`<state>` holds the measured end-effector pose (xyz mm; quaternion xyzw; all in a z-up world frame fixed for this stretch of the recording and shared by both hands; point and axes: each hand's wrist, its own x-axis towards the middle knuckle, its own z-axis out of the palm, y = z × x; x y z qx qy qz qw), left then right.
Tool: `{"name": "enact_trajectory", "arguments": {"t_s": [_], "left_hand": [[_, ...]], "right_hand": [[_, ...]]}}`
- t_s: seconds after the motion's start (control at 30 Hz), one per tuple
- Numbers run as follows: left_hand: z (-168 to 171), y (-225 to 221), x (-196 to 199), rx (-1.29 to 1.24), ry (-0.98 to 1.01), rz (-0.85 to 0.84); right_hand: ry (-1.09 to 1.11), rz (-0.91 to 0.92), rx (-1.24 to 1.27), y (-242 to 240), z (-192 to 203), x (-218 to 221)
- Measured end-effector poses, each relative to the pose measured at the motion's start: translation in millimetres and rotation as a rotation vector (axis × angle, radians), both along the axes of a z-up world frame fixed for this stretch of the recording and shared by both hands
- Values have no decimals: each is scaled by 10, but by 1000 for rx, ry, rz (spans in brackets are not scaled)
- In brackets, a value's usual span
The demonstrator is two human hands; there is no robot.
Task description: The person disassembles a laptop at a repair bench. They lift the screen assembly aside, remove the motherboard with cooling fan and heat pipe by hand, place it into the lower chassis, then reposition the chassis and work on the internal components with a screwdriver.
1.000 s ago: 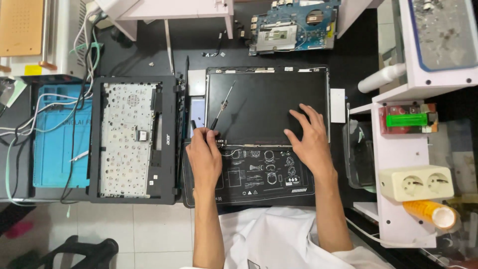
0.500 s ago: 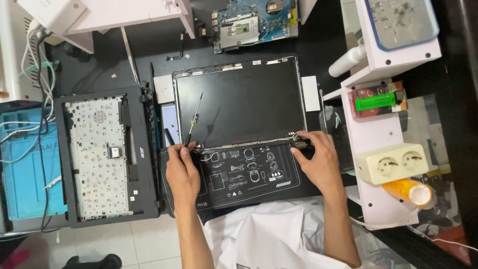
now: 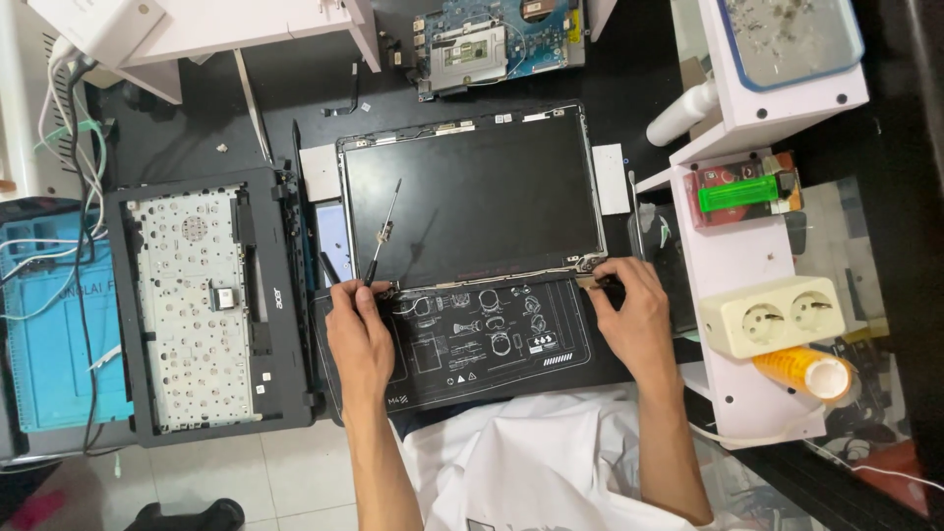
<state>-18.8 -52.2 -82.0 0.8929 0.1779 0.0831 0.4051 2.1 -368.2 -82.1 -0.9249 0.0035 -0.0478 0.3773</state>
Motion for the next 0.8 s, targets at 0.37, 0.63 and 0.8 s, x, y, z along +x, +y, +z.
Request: {"name": "enact_trajectory", "arguments": {"t_s": [0.37, 0.63, 0.8], "left_hand": [[44, -2, 10, -16, 49, 34], [38, 3, 20, 15, 63, 48], [9, 17, 4, 1, 54, 62]], "right_hand": [[-20, -159, 260, 67, 26, -52], [-117, -218, 357, 90, -28, -28], [-137, -182, 455, 113, 8, -23]]}}
